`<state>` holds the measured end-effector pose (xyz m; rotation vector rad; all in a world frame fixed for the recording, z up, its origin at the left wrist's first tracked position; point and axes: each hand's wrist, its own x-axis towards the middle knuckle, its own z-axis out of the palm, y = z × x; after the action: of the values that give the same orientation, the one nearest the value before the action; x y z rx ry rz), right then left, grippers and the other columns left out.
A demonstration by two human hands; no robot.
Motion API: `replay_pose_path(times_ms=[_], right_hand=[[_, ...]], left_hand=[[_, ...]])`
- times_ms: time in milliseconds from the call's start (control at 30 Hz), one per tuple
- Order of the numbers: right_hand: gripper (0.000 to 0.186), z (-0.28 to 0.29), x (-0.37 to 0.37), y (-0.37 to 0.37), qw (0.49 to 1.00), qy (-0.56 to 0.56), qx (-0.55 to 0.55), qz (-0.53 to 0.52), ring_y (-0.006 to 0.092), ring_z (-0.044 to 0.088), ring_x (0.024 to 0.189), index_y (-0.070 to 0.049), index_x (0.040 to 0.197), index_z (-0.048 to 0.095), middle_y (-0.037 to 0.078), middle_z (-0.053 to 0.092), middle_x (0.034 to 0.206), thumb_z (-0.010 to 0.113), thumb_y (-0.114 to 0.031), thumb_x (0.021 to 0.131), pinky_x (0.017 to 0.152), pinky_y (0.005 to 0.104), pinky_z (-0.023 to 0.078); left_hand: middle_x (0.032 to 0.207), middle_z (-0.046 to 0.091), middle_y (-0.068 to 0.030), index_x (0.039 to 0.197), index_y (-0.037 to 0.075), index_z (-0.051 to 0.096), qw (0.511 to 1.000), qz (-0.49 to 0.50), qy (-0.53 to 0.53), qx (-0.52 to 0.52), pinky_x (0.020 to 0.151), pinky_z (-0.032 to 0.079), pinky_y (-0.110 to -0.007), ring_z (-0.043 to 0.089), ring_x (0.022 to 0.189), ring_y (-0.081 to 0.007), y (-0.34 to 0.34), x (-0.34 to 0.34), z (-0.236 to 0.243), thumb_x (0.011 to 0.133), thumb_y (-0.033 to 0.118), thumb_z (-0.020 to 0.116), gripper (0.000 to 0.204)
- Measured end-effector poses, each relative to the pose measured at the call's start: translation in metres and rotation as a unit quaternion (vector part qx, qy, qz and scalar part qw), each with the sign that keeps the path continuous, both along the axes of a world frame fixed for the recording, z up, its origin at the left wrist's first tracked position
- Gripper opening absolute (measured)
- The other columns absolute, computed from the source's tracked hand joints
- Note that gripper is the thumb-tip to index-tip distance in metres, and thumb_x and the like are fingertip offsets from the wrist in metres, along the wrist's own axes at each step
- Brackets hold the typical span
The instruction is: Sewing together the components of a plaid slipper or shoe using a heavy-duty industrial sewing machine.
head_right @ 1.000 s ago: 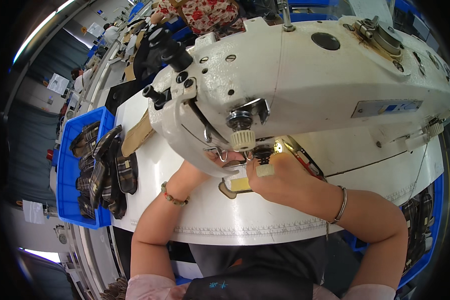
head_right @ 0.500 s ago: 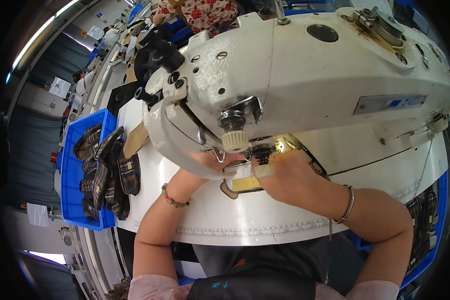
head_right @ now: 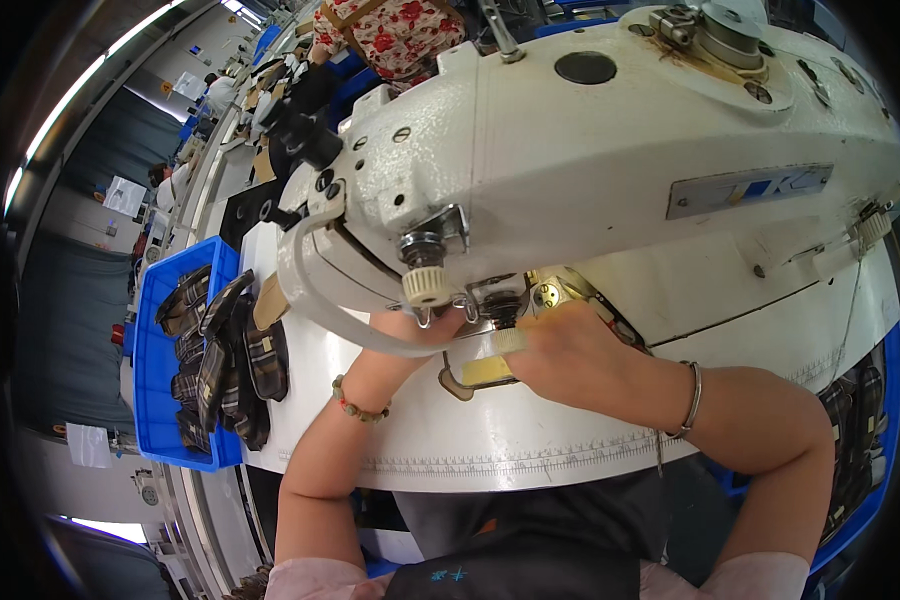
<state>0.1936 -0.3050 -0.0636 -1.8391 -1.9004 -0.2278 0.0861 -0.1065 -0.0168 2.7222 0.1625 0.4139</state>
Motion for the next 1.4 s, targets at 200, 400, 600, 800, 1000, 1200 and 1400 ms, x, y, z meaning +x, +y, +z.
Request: replay_pose_path(times_ms=[200,400,600,800,1000,1200,1400], right_hand=[[0.007,0.016,-0.007,-0.002,0.996,0.065,0.02,-0.062,0.0249,0.065,0.059,-0.007,0.069,0.065,0.009,0.059,0.066,0.067,-0.013,0.073,0.051,0.0388,0.051],[0.007,0.015,-0.008,-0.001,0.996,0.046,0.014,-0.072,0.0248,0.066,0.059,-0.007,0.071,0.066,0.009,0.061,0.067,0.066,-0.014,0.074,0.051,0.0386,0.051],[0.008,0.016,-0.009,-0.001,0.995,0.064,0.009,-0.075,0.0248,0.066,0.059,-0.007,0.069,0.066,0.01,0.062,0.066,0.066,-0.014,0.074,0.051,0.0385,0.051],[0.009,0.008,-0.005,-0.001,0.998,0.026,0.027,-0.048,0.025,0.066,0.057,-0.008,0.067,0.066,0.011,0.062,0.066,0.066,-0.013,0.074,0.049,0.0385,0.05],[0.006,0.022,-0.006,-0.003,0.999,-0.005,0.032,-0.039,0.0244,0.066,0.057,-0.008,0.071,0.066,0.011,0.063,0.069,0.067,-0.013,0.074,0.048,0.038,0.05],[0.01,0.022,-0.005,-0.005,0.998,-0.04,0.036,-0.017,0.0237,0.064,0.055,-0.008,0.086,0.069,0.009,0.06,0.062,0.065,-0.013,0.078,0.048,0.0386,0.049],[0.045,0.007,-0.013,0.005,0.996,-0.089,-0.014,0.001,0.0228,0.059,0.046,-0.005,0.126,0.066,0.006,0.057,0.053,0.062,-0.015,0.082,0.044,0.039,0.044]], left_hand=[[0.081,0.071,-0.0098,0.102,0.005,0.072,0.999,-0.002,-0.034,0.008,0.058,0.052,-0.034,0.066,0.065,-0.0234,-0.002,0.002,-0.005,0.079,0.01,0.074,0.024],[0.078,0.07,-0.0096,0.096,0.004,0.072,0.996,-0.021,-0.067,0.045,0.056,0.051,-0.033,0.065,0.062,-0.0226,0.002,0.002,-0.011,0.079,0.012,0.075,0.019],[0.074,0.069,-0.0086,0.091,0.004,0.073,0.997,-0.015,-0.067,0.044,0.056,0.05,-0.032,0.063,0.058,-0.0202,-0.008,0.001,0.003,0.078,0.015,0.079,0.018],[0.08,0.07,-0.0082,0.108,0.007,0.072,1.0,0.006,-0.013,-0.004,0.061,0.052,-0.034,0.063,0.062,-0.0209,-0.006,0.001,0.003,0.081,0.019,0.077,0.03],[0.095,0.073,-0.0126,0.117,0.007,0.069,0.997,0.0,0.078,-0.031,0.077,0.053,-0.035,0.066,0.081,-0.0237,0.017,0.0,-0.025,0.087,0.019,0.07,0.033],[0.1,0.071,-0.0154,0.114,0.004,0.069,0.987,0.012,0.126,-0.102,0.081,0.053,-0.036,0.067,0.089,-0.0273,0.01,0.007,-0.005,0.089,0.016,0.064,0.028],[0.099,0.07,-0.0141,0.105,0.004,0.069,0.994,-0.078,0.042,-0.066,0.083,0.053,-0.036,0.067,0.091,-0.0272,0.017,0.01,-0.003,0.095,0.02,0.059,0.022]])
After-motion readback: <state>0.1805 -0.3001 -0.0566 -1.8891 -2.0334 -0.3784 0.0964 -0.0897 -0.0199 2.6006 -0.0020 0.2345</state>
